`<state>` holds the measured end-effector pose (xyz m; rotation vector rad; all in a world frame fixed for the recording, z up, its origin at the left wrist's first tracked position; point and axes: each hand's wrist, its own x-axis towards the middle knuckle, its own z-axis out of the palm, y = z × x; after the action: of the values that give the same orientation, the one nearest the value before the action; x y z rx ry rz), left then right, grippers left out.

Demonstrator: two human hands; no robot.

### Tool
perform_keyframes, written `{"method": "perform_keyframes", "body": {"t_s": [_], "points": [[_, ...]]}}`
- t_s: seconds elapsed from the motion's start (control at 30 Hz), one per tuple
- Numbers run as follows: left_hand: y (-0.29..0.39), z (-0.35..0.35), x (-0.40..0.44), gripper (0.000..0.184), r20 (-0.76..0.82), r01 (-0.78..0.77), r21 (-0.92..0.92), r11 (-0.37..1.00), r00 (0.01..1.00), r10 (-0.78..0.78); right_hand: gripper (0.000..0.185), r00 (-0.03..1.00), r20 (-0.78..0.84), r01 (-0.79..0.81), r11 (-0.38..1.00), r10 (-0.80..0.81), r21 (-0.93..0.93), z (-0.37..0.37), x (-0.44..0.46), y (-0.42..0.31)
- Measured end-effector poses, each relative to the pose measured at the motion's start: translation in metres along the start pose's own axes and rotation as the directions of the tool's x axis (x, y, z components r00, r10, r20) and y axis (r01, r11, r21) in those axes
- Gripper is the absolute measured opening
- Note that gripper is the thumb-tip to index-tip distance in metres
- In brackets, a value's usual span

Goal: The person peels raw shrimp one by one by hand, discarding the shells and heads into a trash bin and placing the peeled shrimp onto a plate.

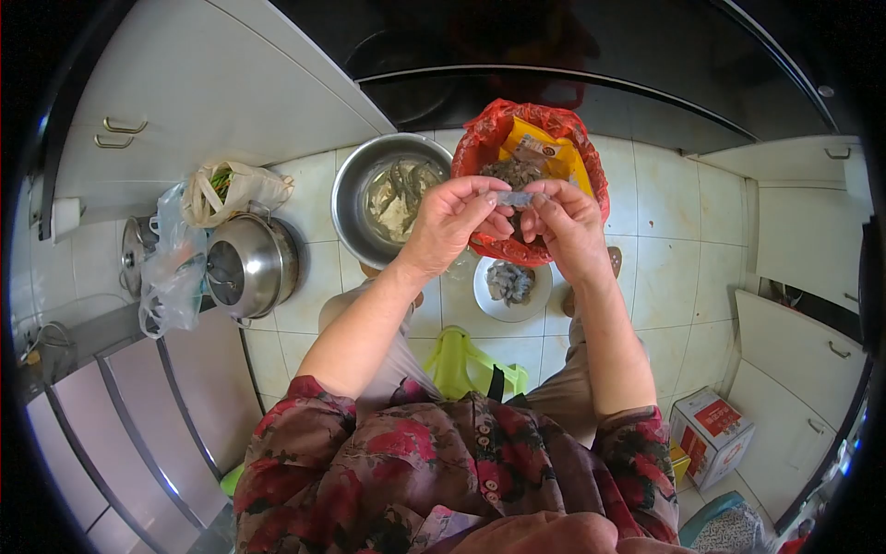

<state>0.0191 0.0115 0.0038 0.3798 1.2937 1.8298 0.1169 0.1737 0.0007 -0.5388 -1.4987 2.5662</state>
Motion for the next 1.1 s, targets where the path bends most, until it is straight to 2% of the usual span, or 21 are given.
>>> {"method": "perform_keyframes", "body": {"t_s": [0.1,0.17,0.3,0.37,0.63,0.7,0.77,0.87,0.93,0.97,1.03,1.1], "points": [[-0.003,0.001,0.001,0.026,-0.022,-0.025,-0.017,1.0,0.999,0.024,0.019,0.999,-0.018,-0.033,0.998,0.034,0.059,0.005,0.0,-0.002],[-0.004,0.003,0.002,0.026,-0.041,-0.05,0.02,0.999,0.998,0.05,0.019,0.987,-0.152,-0.035,0.991,0.055,0.128,0.016,0.0,-0.005],[-0.01,0.005,0.003,0.024,-0.082,-0.122,0.133,0.984,0.988,0.134,0.015,0.988,-0.12,-0.082,0.99,0.097,0.118,0.004,0.001,0.005],[-0.013,0.007,0.003,0.024,-0.086,-0.132,0.187,0.973,0.985,0.15,0.013,0.981,-0.073,-0.176,0.982,0.181,0.069,0.0,0.001,0.009],[-0.021,0.001,0.007,0.021,-0.084,-0.194,0.321,0.927,0.969,0.232,0.014,0.983,-0.078,-0.161,0.984,0.167,0.074,0.007,0.005,0.01],[-0.022,0.002,0.004,0.02,-0.089,-0.153,0.346,0.926,0.977,0.194,0.014,0.977,-0.102,-0.179,0.979,0.19,0.102,0.007,0.004,0.009],[-0.023,0.004,0.002,0.02,-0.1,-0.12,0.328,0.937,0.982,0.161,0.015,0.972,-0.113,-0.204,0.979,0.205,0.023,0.003,0.005,0.009],[-0.019,0.006,0.004,0.018,-0.073,-0.133,0.34,0.931,0.983,0.167,0.016,0.976,-0.101,-0.187,0.979,0.195,0.08,0.003,0.005,0.009],[-0.015,0.006,0.005,0.018,-0.05,-0.074,0.107,0.992,0.996,0.08,0.016,0.975,-0.096,-0.195,0.979,0.2,0.065,0.001,0.003,0.008],[-0.013,0.005,0.006,0.018,-0.05,-0.078,0.108,0.991,0.995,0.084,0.015,0.976,-0.082,-0.198,0.979,0.201,0.047,0.001,0.004,0.007],[-0.009,0.003,0.006,0.019,-0.03,0.016,0.034,0.999,0.999,-0.015,0.015,0.978,-0.08,-0.188,0.982,0.19,0.035,0.005,0.006,0.002],[-0.007,0.001,0.003,0.02,-0.046,0.073,0.04,0.997,0.996,-0.071,0.014,0.975,-0.092,-0.198,0.98,0.2,0.031,0.003,0.001,0.005]]}}
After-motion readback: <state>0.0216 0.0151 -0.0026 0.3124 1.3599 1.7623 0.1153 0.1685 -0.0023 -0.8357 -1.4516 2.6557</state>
